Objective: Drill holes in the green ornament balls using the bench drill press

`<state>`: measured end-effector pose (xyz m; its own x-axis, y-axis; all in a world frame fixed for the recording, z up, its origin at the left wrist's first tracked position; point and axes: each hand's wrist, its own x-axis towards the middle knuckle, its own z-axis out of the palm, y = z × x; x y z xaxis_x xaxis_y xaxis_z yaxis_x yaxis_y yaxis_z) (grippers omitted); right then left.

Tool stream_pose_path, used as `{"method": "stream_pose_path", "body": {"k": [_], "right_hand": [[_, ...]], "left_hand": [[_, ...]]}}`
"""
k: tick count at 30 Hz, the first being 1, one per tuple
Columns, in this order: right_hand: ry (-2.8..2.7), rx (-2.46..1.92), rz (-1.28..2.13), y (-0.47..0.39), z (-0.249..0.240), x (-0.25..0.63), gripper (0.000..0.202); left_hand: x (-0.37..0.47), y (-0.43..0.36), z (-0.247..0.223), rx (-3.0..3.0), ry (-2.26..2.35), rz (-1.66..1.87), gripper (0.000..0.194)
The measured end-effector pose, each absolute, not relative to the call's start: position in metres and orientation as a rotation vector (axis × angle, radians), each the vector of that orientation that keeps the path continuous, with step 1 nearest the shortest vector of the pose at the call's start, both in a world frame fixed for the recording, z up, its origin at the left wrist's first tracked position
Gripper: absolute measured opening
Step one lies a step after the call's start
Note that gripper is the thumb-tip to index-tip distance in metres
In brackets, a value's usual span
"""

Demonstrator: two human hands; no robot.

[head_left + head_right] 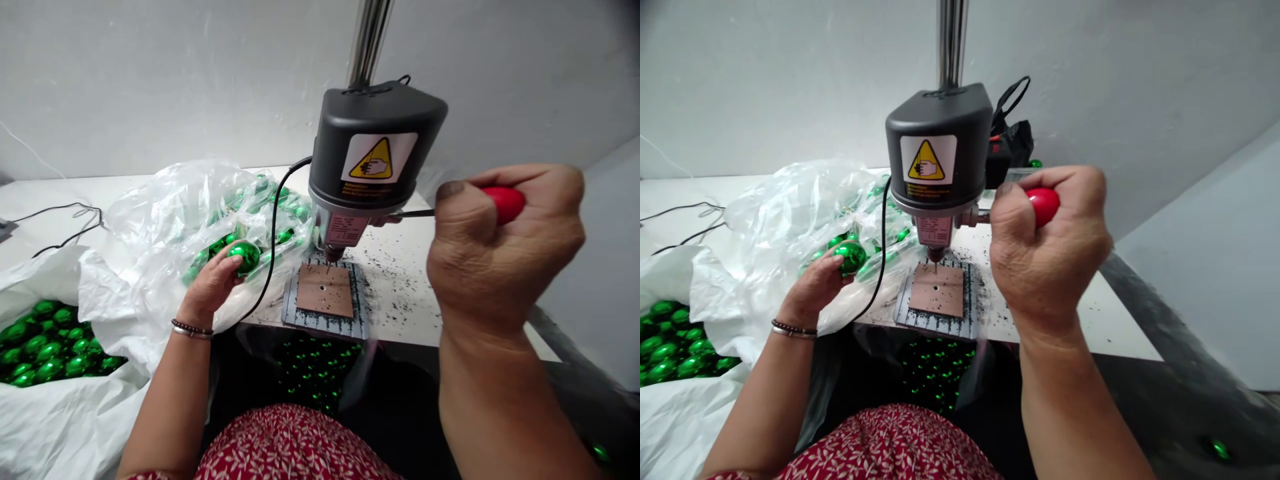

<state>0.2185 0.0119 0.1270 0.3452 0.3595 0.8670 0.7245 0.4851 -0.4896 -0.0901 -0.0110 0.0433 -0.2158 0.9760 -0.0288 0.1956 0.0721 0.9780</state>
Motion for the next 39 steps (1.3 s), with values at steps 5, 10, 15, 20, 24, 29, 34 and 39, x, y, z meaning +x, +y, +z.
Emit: {"method": "stream_pose_path", "body": {"k": [5,10,15,20,24,29,34,39], "right_hand": [[-1.265,-1.094,-0.262,0.01,0.128,0.216,0.024],[-1.31,-1.126,-0.252,0.007,0.128,0.215,0.024],[-1.336,-1.185,-0.228,0.004,0.132,0.215,0.025],[-1.362,-1.194,-0.212,0.001,0.134,0.215,0.021],[-1.392,-1.229,-0.258,-0.004,0.133,0.215,0.026],[-1.394,-1.254,-0.283,-0.008,0.13,0.215,0.03],[-1.404,-1.118,-0.217,-0.005,0.127,0.218,0.03],[-1.38,-1.093,-0.189,-0.003,0.125,0.219,0.029]], "left_hand": [[-0.045,-0.022,0.039,0.964,1.194,1.069,0.06],[-0.009,-0.01,0.021,1.202,1.302,0.982,0.049],[0.01,0.006,0.002,1.448,1.458,0.958,0.041],[0.019,0.012,-0.008,1.551,1.534,0.895,0.044],[0.025,0.011,-0.005,1.631,1.583,0.851,0.047],[0.032,0.008,-0.002,1.812,1.698,0.762,0.053],[0.035,0.006,-0.005,1.961,1.733,0.742,0.051],[0.036,0.004,-0.004,1.891,1.65,0.783,0.04]]}}
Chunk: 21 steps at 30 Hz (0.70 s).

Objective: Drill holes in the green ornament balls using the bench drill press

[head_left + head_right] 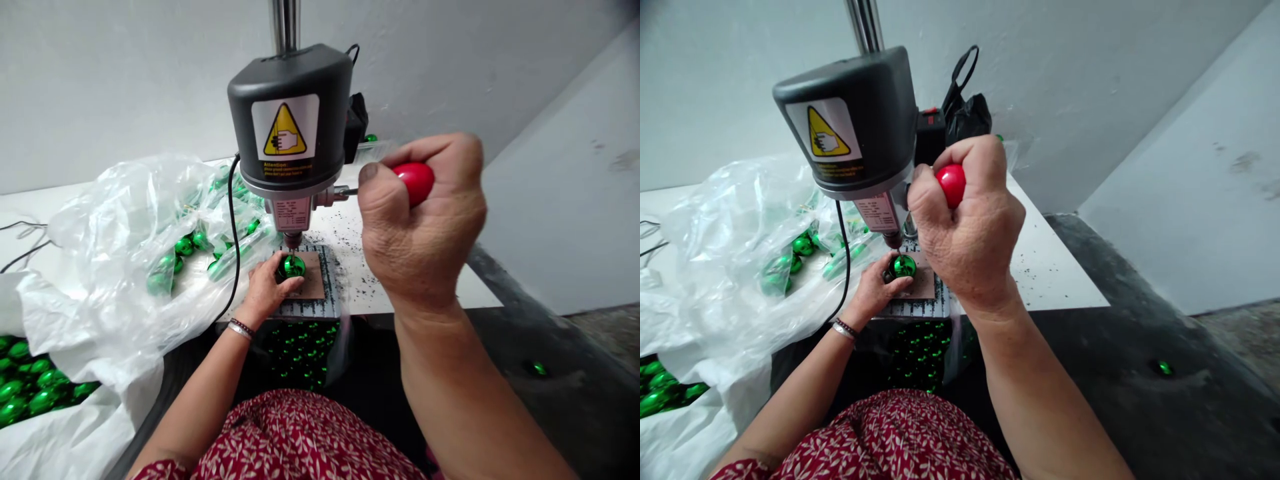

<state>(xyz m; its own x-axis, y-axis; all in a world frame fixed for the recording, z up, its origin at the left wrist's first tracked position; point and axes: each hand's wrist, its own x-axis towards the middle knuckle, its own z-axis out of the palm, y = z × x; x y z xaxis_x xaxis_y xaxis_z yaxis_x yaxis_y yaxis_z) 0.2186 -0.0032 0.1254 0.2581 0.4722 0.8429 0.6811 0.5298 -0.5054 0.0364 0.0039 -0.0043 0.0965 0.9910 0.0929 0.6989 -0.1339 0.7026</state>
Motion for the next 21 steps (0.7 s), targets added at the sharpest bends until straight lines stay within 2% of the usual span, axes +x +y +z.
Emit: {"method": "stream_pose_path", "body": {"k": [6,12,21], "right_hand": [[-1.353,-1.094,-0.18,-0.006,0.127,0.217,0.023],[-1.338,-1.098,-0.205,-0.009,0.124,0.216,0.02],[-1.339,-1.094,-0.3,-0.013,0.112,0.216,0.014]], "left_hand": [[0.044,0.004,-0.001,1.816,1.604,0.798,0.035],[0.045,0.005,-0.004,1.829,1.697,0.707,0.045],[0.044,0.005,-0.008,1.843,1.703,0.702,0.045]]}}
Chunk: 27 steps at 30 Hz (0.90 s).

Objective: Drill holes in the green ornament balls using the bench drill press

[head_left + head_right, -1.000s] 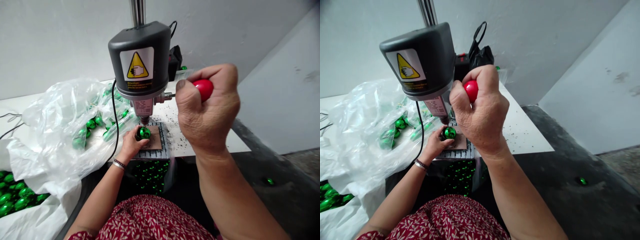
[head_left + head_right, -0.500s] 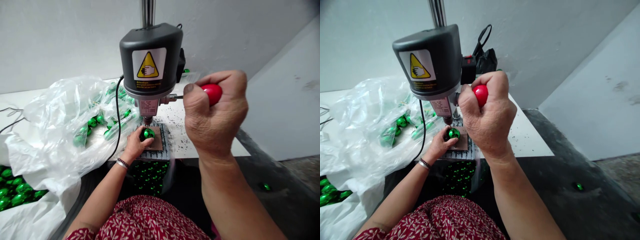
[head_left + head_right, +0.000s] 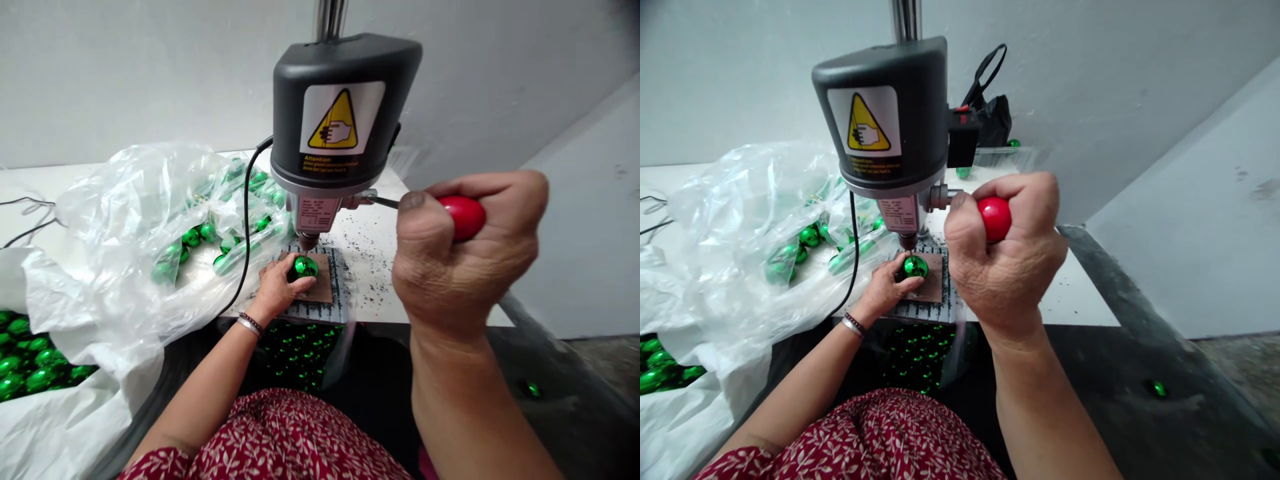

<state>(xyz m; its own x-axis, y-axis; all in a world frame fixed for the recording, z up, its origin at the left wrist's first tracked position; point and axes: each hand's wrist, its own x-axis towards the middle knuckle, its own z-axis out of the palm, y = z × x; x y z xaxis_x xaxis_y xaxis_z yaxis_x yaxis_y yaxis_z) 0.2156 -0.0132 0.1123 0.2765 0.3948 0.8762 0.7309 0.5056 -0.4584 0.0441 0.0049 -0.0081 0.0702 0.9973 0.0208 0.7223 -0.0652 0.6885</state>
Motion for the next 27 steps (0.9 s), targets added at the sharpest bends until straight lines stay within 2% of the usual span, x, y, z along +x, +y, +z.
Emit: {"method": "stream_pose_path", "body": {"k": [17,27], "right_hand": [[-1.329,-1.016,-0.481,-0.016,0.088,0.214,0.01],[-1.336,-0.922,-0.412,-0.018,0.062,0.209,0.009]], "left_hand": [[0.041,0.006,-0.016,1.861,1.625,0.738,0.04],[0.041,0.006,-0.017,1.808,1.62,0.793,0.043]]}}
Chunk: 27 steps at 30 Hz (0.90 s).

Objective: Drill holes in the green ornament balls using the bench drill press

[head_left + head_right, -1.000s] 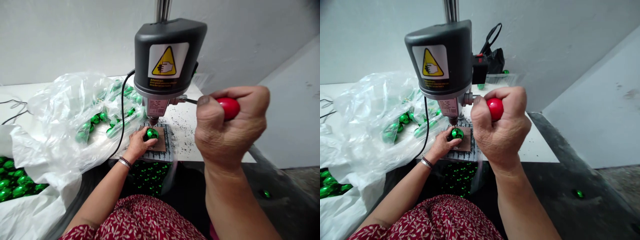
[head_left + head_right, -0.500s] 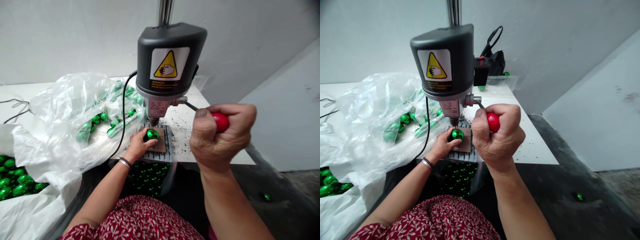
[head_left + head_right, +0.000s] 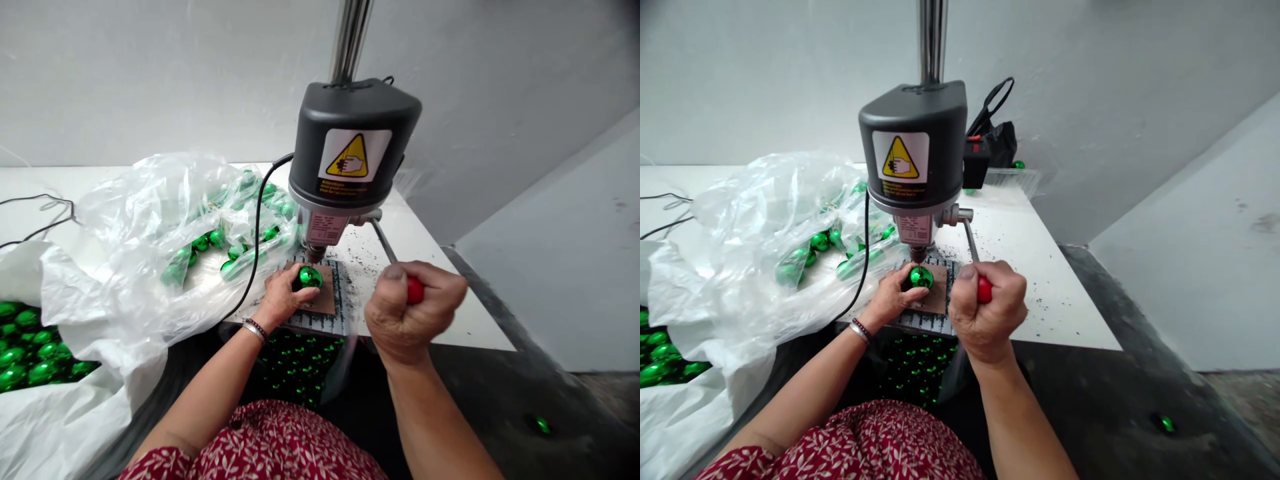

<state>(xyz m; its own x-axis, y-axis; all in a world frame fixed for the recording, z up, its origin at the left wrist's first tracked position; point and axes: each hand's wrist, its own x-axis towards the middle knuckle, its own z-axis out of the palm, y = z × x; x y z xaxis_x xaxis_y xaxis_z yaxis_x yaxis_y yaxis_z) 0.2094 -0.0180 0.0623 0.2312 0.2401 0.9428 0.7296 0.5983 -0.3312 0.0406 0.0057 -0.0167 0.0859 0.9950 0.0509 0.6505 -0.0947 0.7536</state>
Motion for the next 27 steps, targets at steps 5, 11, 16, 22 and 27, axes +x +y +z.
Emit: {"method": "stream_pose_path", "body": {"k": [5,11,16,22,27], "right_hand": [[-1.272,-0.932,-0.443,-0.006,0.089,0.213,0.015],[-1.29,-1.105,-0.338,0.017,0.139,0.218,0.025],[-1.285,-1.12,-0.279,0.018,0.14,0.217,0.02],[-1.273,-1.138,-0.259,0.017,0.139,0.216,0.014],[-1.247,-1.154,-0.178,0.013,0.143,0.214,0.012]], "left_hand": [[0.043,0.006,-0.015,1.767,1.581,0.838,0.039],[0.038,-0.009,-0.009,1.731,1.513,0.926,0.038],[0.019,-0.033,0.0,1.792,1.468,0.854,0.052],[0.003,-0.053,0.011,1.931,1.315,0.679,0.052],[-0.017,-0.051,0.02,1.894,1.332,0.859,0.04]]}}
